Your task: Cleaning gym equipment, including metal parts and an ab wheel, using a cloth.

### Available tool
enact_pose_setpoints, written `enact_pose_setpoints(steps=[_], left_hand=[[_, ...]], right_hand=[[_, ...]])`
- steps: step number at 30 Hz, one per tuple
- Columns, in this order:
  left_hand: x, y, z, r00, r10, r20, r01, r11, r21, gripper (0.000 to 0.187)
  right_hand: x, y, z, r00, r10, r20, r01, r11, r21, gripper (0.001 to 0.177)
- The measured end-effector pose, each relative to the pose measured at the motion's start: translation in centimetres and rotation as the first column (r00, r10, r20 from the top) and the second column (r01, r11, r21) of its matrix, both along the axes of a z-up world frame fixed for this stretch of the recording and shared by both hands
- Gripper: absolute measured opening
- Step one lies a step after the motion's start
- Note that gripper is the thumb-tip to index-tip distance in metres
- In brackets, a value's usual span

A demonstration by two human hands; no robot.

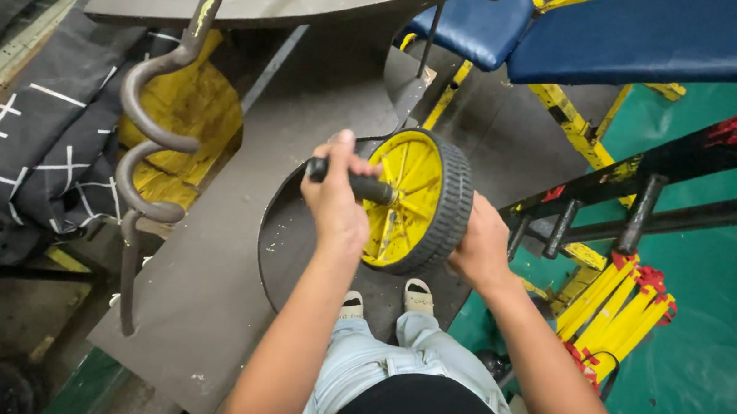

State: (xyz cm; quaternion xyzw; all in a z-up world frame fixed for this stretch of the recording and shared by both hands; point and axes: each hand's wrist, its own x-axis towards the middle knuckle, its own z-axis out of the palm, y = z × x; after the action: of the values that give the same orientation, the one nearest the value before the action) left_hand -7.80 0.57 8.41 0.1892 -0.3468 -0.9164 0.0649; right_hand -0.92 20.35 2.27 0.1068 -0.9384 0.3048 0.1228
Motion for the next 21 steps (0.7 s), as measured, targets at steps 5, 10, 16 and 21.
enact_pose_setpoints(steps=[5,10,16,21], left_hand=[[1.2,-0.1,-1.8,0.957,-0.08,-0.277,0.111,0.989,0.098,0.032],[1.4,-1.4,-2.7,0.812,-0.319,-0.488,0.393,0.918,0.054,0.028],[0.9,-1.7,-2.4,0.44,-0.597,-0.671,0.693,0.701,-0.168,0.027],[-0.1,1.0,-1.6,0.992,0.015,-0.123,-0.056,0.94,-0.336,0.026]], right_hand=[[-0.2,1.1,-2.0,0.984,-0.074,0.163,0.055,0.992,0.115,0.036],[-1.2,2.2,-0.1,0.948,0.102,0.301,-0.087,0.994,-0.062,0.041],[-0.5,4.3,-8.4,0.712,0.586,0.387,-0.356,0.776,-0.521,0.062],[1.5,-1.9,-3.2,0.997,-0.006,0.081,0.012,0.997,-0.072,0.044]])
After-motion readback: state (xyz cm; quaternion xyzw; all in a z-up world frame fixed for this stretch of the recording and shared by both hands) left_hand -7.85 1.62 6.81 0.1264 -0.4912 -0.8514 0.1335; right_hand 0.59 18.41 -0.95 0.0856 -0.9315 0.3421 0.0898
